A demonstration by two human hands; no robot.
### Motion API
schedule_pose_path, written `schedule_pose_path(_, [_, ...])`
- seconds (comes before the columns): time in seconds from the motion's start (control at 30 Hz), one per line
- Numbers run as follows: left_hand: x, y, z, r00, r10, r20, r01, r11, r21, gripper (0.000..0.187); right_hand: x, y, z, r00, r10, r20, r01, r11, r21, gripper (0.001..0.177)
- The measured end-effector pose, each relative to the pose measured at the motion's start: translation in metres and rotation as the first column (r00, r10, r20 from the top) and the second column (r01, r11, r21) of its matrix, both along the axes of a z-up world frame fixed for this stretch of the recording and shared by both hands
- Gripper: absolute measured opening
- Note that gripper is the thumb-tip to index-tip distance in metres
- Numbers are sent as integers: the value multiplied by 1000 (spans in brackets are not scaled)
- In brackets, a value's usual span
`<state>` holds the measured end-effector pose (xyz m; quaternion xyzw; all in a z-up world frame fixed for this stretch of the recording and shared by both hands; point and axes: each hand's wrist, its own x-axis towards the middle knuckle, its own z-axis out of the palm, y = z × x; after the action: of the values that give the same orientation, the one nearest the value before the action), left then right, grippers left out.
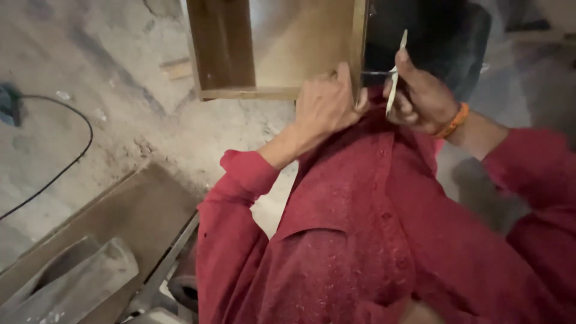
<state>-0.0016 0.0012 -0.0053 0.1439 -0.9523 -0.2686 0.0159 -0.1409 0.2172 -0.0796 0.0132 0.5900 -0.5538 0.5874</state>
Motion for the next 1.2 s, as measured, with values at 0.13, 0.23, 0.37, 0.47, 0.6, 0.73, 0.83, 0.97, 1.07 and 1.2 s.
schedule_pose_path(0.13, [1,2,1,1000,-12,-16,12,1000,14,44,-15,-8,46,735,251,-630,-212,967,138,54])
schedule_pose_path(0.23, [-2,2,0,1000,-17,-14,17,1000,13,44,-33,-32,112,-14,233,-972,-346,911,223,50])
schedule_pose_path(0.37, [2,4,3,1000,13,8,-13,999,34,43,-35,-40,117,-394,-41,-918,-520,834,185,47])
schedule_pose_path(0.47, [-2,0,3,999,8,43,-10,999,36,45,-11,-25,57,968,222,-115,-204,967,152,58])
schedule_pose_path(0.6, [-1,2,4,999,-3,55,2,1000,22,46,-12,0,17,987,139,77,-149,976,156,65])
schedule_pose_path(0.73, [-5,2,8,998,19,63,-20,1000,23,45,-33,-31,104,11,222,-975,-367,908,203,40])
schedule_pose_path(0.83, [3,8,2,998,37,41,-38,999,17,43,-33,-40,122,-379,3,-925,-501,840,208,33])
schedule_pose_path(0.97, [-2,6,0,995,38,-97,-43,998,-41,41,-11,-9,24,993,115,-14,-112,983,142,53])
schedule_pose_path(1.07, [-1,8,2,986,40,-165,-51,997,-64,41,-3,22,-32,988,152,8,-152,988,-4,68])
schedule_pose_path(1.2, [-4,9,3,984,30,-173,-45,996,-80,42,-26,-32,105,50,190,-981,-224,959,174,19])
